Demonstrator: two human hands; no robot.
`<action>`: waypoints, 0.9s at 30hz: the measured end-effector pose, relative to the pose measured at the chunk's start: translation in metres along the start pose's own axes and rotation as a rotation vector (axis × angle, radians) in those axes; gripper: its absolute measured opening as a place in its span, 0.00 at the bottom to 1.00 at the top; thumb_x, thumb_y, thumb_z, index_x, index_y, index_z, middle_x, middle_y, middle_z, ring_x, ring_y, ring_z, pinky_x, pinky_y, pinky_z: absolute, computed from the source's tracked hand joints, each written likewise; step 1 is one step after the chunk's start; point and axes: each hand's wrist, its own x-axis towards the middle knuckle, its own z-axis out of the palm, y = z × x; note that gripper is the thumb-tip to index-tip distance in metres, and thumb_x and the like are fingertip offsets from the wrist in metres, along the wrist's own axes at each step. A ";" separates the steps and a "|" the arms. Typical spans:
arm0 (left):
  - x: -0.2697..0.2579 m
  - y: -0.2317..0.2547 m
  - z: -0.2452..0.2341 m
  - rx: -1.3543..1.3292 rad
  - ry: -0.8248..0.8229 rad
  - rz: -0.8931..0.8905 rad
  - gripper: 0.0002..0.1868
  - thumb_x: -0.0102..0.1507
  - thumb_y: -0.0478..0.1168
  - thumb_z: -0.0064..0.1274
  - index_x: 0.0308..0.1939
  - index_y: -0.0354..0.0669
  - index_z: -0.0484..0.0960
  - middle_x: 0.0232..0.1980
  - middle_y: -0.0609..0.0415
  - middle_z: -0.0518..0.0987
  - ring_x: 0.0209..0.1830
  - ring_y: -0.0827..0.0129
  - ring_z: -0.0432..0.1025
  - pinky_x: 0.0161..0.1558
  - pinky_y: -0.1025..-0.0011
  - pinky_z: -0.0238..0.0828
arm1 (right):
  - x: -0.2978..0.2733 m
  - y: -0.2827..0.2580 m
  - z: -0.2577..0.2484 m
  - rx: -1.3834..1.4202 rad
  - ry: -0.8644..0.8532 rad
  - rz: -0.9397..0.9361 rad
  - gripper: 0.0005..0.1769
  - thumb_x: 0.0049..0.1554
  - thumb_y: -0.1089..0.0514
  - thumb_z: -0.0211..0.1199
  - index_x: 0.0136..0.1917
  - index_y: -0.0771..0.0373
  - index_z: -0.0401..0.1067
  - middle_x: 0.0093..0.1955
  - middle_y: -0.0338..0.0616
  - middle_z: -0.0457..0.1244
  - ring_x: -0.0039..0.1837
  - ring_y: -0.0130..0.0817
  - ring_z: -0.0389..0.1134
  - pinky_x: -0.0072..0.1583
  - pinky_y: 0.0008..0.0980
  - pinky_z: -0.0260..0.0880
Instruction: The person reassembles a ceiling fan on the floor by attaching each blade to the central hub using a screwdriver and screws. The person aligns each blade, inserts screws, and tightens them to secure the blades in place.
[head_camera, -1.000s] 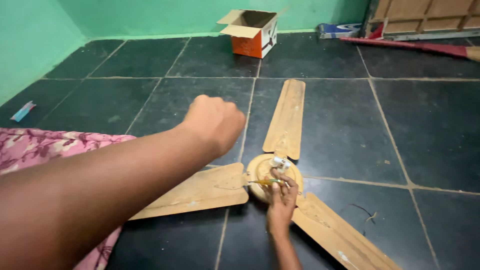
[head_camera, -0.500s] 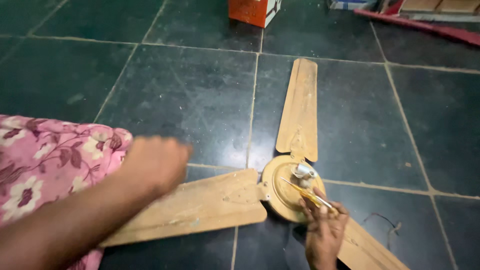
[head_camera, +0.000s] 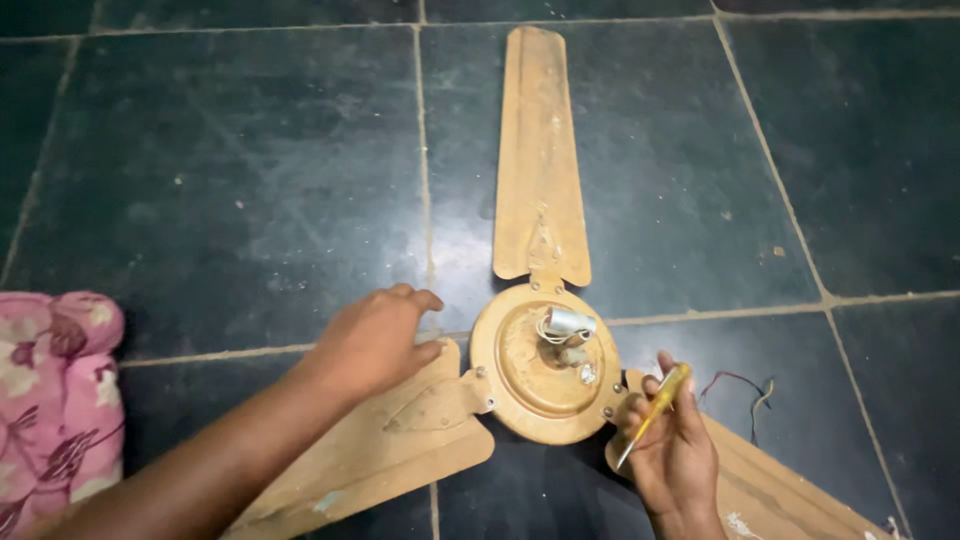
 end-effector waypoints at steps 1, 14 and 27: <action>0.007 0.004 0.006 -0.032 -0.009 0.011 0.26 0.58 0.48 0.61 0.60 0.50 0.78 0.59 0.49 0.78 0.61 0.54 0.72 0.61 0.59 0.69 | 0.000 -0.002 0.000 -0.048 0.028 0.022 0.20 0.68 0.47 0.51 0.66 0.59 0.65 0.47 0.41 0.62 0.41 0.30 0.62 0.41 0.27 0.63; 0.041 0.011 0.041 -0.202 -0.016 0.042 0.31 0.58 0.48 0.61 0.65 0.50 0.75 0.62 0.45 0.77 0.63 0.51 0.70 0.62 0.58 0.65 | -0.014 0.020 0.083 -1.264 -0.028 -0.539 0.24 0.59 0.63 0.63 0.69 0.64 0.72 0.50 0.39 0.61 0.51 0.23 0.63 0.48 0.21 0.66; 0.040 -0.004 0.029 -0.490 0.149 -0.004 0.30 0.59 0.51 0.61 0.63 0.46 0.78 0.61 0.46 0.80 0.60 0.55 0.76 0.59 0.62 0.72 | 0.001 0.015 0.127 -1.351 0.151 -0.482 0.13 0.54 0.61 0.72 0.53 0.66 0.79 0.43 0.44 0.63 0.42 0.30 0.63 0.44 0.30 0.65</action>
